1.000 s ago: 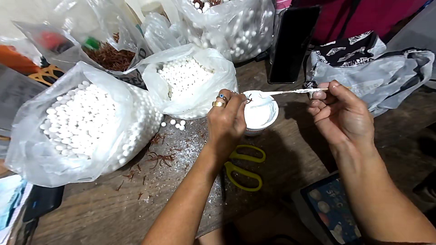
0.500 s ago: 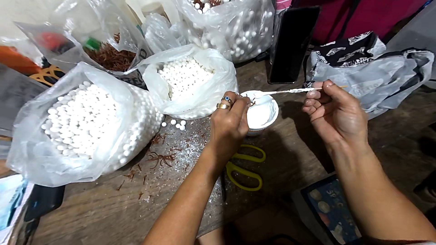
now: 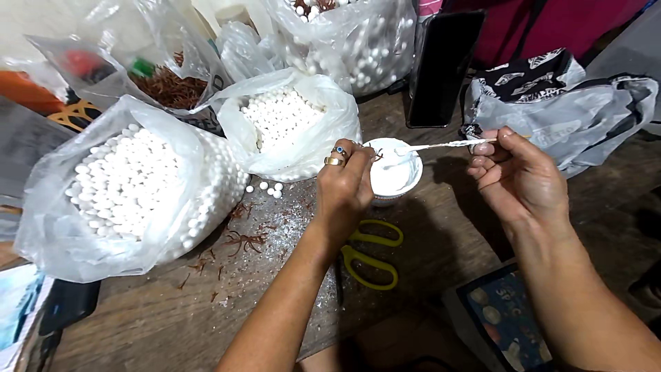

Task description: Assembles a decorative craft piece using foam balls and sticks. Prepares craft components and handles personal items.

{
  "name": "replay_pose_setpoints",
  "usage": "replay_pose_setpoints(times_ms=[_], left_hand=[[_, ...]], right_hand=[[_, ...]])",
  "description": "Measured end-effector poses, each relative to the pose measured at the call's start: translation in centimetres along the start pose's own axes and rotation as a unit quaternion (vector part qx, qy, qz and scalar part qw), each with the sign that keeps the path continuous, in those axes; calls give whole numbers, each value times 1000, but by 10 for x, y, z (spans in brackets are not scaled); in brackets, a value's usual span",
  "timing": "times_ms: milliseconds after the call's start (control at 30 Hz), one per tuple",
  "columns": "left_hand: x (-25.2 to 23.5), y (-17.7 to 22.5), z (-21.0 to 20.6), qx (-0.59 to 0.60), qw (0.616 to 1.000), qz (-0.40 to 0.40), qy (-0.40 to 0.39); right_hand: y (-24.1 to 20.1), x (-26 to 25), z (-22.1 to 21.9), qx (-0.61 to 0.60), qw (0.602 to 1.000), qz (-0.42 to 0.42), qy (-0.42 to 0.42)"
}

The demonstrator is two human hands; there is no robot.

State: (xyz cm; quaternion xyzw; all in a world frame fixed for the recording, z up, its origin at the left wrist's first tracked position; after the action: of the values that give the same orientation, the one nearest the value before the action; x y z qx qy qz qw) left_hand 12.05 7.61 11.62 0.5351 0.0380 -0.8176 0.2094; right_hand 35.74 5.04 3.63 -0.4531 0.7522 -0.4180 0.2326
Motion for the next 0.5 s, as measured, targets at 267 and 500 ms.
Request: replay_pose_setpoints(times_ms=[267, 500], left_hand=[[0, 2, 0, -1, 1000, 0, -8], [0, 4, -1, 4, 1000, -6, -9]], right_hand=[[-3, 3, -9, 1, 1000, 11, -7], [-1, 0, -12, 2, 1000, 10, -9]])
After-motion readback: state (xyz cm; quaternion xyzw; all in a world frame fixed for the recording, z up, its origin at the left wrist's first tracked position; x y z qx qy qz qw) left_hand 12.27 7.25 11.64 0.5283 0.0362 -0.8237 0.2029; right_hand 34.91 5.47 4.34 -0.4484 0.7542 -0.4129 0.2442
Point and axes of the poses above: each hand's wrist, its own x-axis away from the middle knuckle, its own z-axis out of the back of the hand, y = z × x, the point moved 10 cm from there along -x, towards the middle knuckle, and after that the axes turned 5 degrees about -z, right-handed, at the moved point
